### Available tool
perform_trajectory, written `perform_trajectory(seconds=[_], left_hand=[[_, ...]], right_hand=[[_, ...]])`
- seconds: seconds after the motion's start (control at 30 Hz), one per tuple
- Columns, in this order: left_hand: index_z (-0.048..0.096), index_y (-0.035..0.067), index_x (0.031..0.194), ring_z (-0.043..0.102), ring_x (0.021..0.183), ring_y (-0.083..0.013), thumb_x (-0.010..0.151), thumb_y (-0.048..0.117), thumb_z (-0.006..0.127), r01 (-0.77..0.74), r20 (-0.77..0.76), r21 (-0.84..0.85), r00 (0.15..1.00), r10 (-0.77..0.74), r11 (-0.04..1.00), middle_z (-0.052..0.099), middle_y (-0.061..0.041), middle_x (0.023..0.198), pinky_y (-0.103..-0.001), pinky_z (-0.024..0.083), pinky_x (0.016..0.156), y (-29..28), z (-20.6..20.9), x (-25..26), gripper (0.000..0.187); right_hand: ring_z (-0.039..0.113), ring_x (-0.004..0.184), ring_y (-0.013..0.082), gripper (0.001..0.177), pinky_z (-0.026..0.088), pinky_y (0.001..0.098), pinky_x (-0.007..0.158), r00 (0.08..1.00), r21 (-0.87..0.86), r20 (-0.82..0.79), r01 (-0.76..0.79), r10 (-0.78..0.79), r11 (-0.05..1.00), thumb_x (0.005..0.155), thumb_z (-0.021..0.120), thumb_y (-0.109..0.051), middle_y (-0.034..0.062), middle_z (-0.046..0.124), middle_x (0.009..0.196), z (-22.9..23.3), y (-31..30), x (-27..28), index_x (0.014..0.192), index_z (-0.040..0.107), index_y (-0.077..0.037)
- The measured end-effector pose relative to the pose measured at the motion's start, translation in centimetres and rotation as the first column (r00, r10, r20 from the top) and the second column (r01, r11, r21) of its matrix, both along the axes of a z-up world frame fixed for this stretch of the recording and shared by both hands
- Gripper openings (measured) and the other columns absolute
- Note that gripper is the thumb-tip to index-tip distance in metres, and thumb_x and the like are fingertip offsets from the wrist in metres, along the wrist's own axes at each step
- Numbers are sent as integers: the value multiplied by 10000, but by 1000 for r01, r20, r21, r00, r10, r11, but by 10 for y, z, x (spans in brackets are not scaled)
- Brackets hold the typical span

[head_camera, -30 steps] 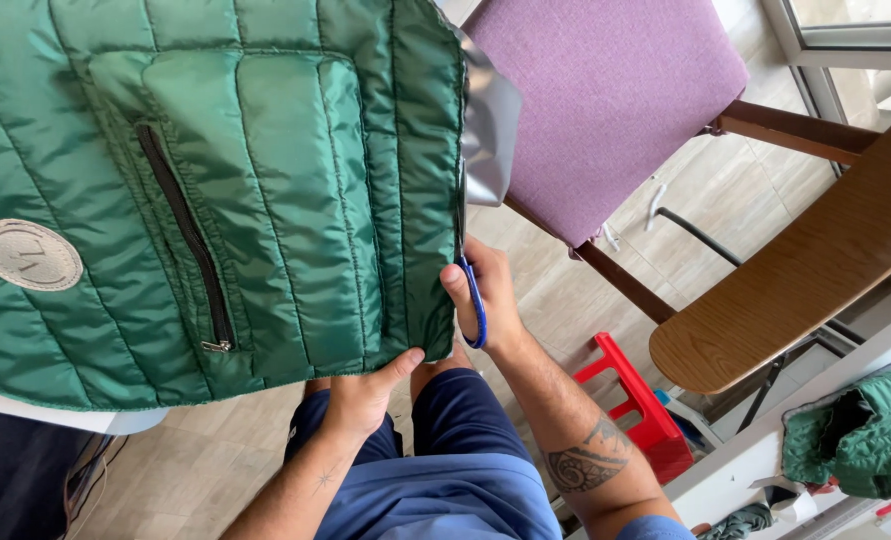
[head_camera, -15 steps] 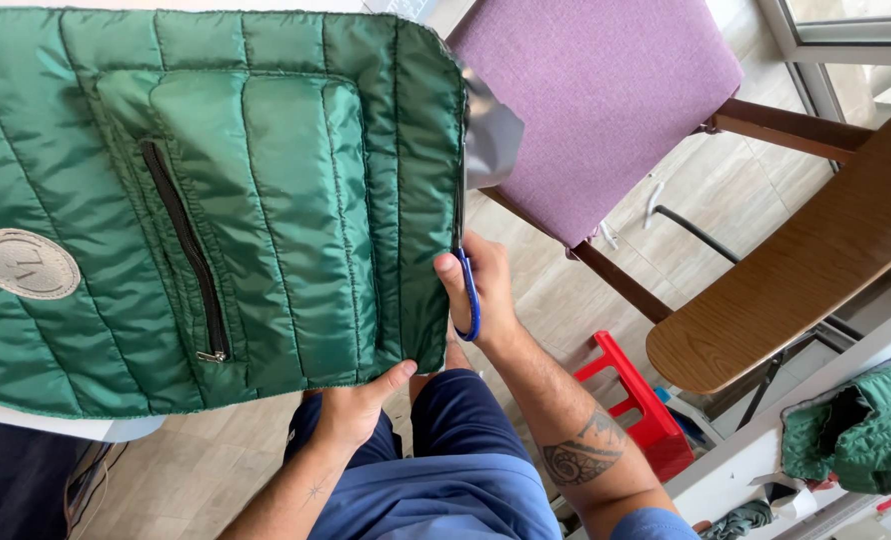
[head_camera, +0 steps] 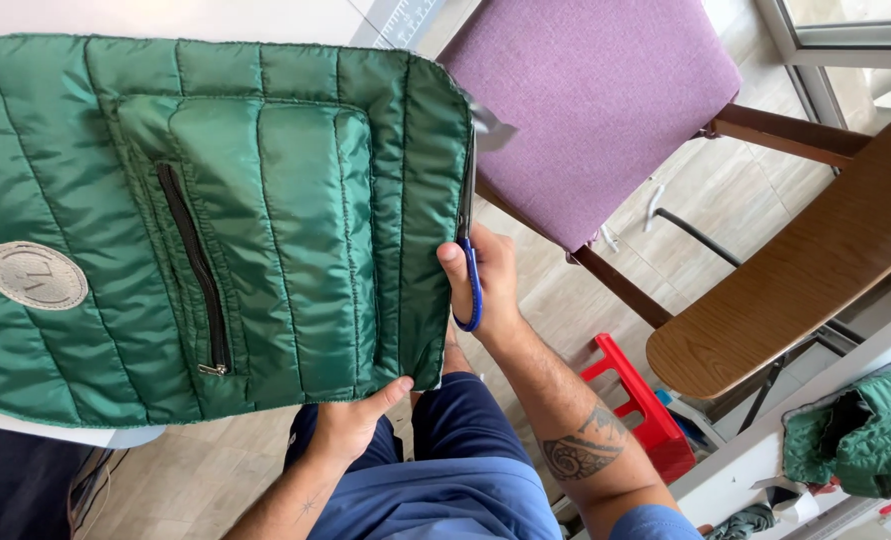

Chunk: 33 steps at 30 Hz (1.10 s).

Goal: Cutting excess fabric and sewing a border onto a quilted bag panel

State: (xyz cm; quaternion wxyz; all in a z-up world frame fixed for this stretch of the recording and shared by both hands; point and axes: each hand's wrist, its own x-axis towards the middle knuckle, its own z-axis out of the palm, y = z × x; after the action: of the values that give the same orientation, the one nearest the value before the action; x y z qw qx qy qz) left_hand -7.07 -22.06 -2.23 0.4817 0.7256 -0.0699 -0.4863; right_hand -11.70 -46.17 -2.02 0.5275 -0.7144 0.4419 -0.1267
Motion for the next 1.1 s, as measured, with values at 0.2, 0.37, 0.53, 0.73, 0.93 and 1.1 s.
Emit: perform_trajectory(seconds=[0.2,0.37,0.53,0.73,0.93,1.1], left_hand=[[462,35,1486,469,1429,-232,734,141,882,-23,-44,-19,999,22,1000,491,-124,1557,-367,318,1245,-2,5,7,867],[441,24,1499,444,1449,-233,735,165,881,18,-15,-26,1000,-18,1000,464,-134,1575,-366,285,1258,-1,9,13,893],[470,31,1478,466,1427,-231,717,178,897,37,8,-7,999,-37,999,493,-127,1552,-361,295,1250,9,6,16,885],[466,42,1490,448,1444,-229,728,235,883,111,25,50,993,-112,993,484,-117,1569,-352,270,1248,9,10,28,890],[465,25,1485,466,1430,-221,738,148,865,45,-24,-34,999,-46,998,491,-116,1562,-358,288,1253,11,8,34,856],[490,25,1463,487,1416,-226,732,160,874,83,14,-35,996,-83,996,522,-123,1535,-353,301,1248,18,7,42,837]], right_hand=[[317,673,85,669,281,301,568,998,37,39,-47,46,998,973,370,-749,-69,346,720,11,-13,8,796,482,-114],[376,565,61,693,320,260,523,995,45,72,-78,75,996,953,373,-781,-63,404,620,26,-29,18,837,527,-115],[349,518,60,670,303,263,481,995,45,54,-92,89,995,942,411,-767,-61,402,563,18,-35,11,815,490,-114],[389,511,62,659,344,270,509,990,-25,3,-138,138,990,968,402,-725,-55,438,547,17,-39,4,918,582,-93],[438,499,65,693,374,249,532,984,13,-37,-175,176,984,935,412,-759,-65,461,581,16,-45,-12,925,622,-99],[429,624,99,777,393,276,621,960,34,-12,-280,280,959,926,402,-782,-51,486,721,28,-71,-11,1008,626,-42]])
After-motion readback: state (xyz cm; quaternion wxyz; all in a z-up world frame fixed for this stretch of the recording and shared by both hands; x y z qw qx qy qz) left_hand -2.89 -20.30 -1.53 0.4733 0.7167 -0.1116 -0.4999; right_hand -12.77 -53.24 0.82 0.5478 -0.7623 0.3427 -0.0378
